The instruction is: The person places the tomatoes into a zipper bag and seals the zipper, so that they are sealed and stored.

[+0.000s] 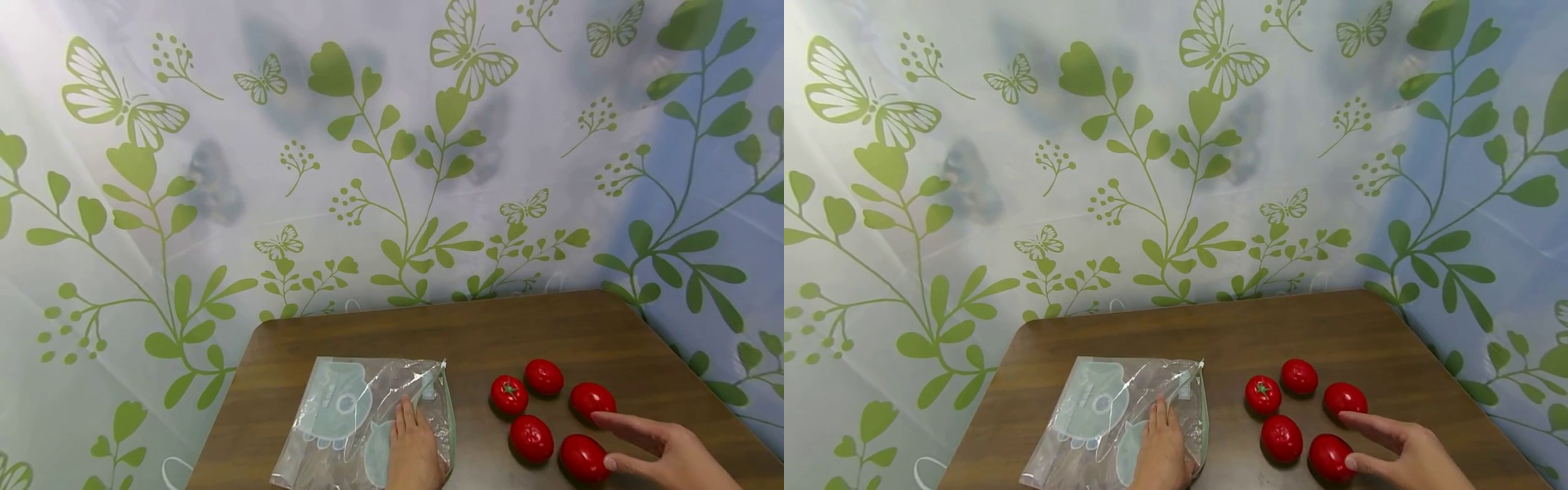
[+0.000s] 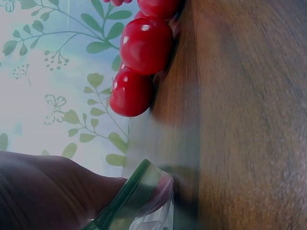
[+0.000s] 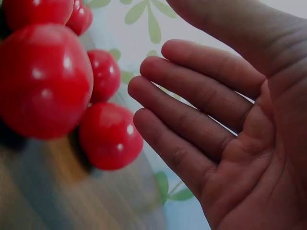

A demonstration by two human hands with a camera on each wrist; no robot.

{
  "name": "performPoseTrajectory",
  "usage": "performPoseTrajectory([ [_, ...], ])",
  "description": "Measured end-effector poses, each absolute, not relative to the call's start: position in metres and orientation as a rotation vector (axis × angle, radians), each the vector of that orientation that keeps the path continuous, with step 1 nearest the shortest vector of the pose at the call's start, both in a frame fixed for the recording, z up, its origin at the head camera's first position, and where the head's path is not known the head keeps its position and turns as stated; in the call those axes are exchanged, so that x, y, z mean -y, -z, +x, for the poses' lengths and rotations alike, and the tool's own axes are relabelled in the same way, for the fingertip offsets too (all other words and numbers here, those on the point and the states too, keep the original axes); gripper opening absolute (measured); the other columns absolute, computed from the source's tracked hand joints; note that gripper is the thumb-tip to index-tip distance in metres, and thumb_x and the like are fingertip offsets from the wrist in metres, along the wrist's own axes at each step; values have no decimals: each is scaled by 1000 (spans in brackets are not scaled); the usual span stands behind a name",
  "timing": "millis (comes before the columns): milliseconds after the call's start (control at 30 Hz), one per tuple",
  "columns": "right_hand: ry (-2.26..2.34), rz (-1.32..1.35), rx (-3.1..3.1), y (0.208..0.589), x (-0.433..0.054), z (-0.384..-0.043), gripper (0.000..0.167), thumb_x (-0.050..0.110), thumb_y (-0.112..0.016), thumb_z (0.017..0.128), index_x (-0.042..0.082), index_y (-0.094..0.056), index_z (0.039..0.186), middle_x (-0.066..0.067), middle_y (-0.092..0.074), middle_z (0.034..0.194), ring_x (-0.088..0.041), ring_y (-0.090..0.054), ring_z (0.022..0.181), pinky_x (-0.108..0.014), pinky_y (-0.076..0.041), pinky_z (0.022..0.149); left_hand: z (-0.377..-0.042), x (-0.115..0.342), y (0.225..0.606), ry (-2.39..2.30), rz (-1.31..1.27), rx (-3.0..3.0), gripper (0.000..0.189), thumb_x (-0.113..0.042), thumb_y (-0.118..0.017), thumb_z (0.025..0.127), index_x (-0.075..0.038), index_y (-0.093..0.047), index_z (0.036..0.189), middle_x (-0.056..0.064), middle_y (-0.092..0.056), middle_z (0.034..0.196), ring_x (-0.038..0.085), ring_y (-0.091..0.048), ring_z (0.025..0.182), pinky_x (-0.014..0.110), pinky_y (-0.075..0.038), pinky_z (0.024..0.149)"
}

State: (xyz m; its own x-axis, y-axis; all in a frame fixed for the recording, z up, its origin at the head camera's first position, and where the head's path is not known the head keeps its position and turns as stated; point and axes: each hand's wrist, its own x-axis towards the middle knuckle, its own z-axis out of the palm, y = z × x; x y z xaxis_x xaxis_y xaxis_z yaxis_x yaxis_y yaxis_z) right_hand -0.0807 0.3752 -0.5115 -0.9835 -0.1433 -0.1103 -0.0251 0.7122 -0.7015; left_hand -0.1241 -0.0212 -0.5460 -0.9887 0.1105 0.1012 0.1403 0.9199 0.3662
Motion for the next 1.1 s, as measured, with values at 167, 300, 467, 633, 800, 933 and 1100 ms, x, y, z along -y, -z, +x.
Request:
performPoseTrajectory([
  [167, 1130, -150, -2737, 523, -386, -79, 66, 32, -84, 97, -3, -63, 149, -25, -71, 143, 20, -59, 112, -19, -61, 86, -124, 21, 548, 541, -206, 2973, 97, -14, -101, 56, 15, -60, 139, 36, -50, 158, 53, -54, 144, 61, -50, 115],
  [300, 1194, -162, -2656, 529, -393, -79, 65, 29, -81, 100, -7, -60, 150, -22, -72, 143, 23, -56, 114, -17, -60, 87, -124, 21, 547, 530, -210, 2965, 97, -14, -101, 55, 14, -60, 139, 36, -51, 157, 52, -55, 143, 61, -51, 115],
  [467, 1306, -123, -2532, 536, -395, -79, 68, 26, -79, 102, -13, -54, 152, -23, -70, 145, 24, -55, 113, -18, -61, 87, -125, 21, 547, 571, -201, 2978, 99, -14, -102, 54, 15, -60, 139, 36, -50, 157, 53, -54, 144, 62, -50, 115],
  [633, 1382, -57, -2415, 543, -395, -82, 72, 28, -79, 102, -15, -50, 153, -33, -63, 150, 23, -59, 108, -23, -63, 88, -125, 21, 547, 616, -185, 2989, 100, -12, -102, 55, 15, -59, 140, 36, -49, 158, 55, -53, 145, 63, -49, 117],
  [800, 1488, -131, -2262, 554, -401, -86, 69, 20, -74, 105, -20, -45, 153, -15, -71, 148, 21, -61, 110, -19, -61, 89, -125, 21, 548, 606, -184, 2991, 99, -12, -102, 55, 15, -59, 140, 36, -50, 158, 54, -53, 144, 62, -49, 117],
  [933, 1582, -266, -2123, 563, -408, -88, 62, 9, -67, 107, -23, -40, 153, 27, -72, 136, 18, -62, 116, -14, -57, 92, -125, 20, 549, 608, -180, 2992, 99, -12, -102, 55, 15, -58, 140, 36, -50, 158, 54, -53, 144, 62, -49, 117],
  [1100, 1615, -254, -2094, 571, -410, -88, 63, 8, -69, 106, -22, -41, 153, 32, -71, 133, 17, -63, 116, -15, -57, 92, -124, 19, 551, 612, -172, 2980, 99, -12, -103, 54, 14, -58, 138, 36, -51, 157, 54, -54, 144, 62, -49, 116],
])
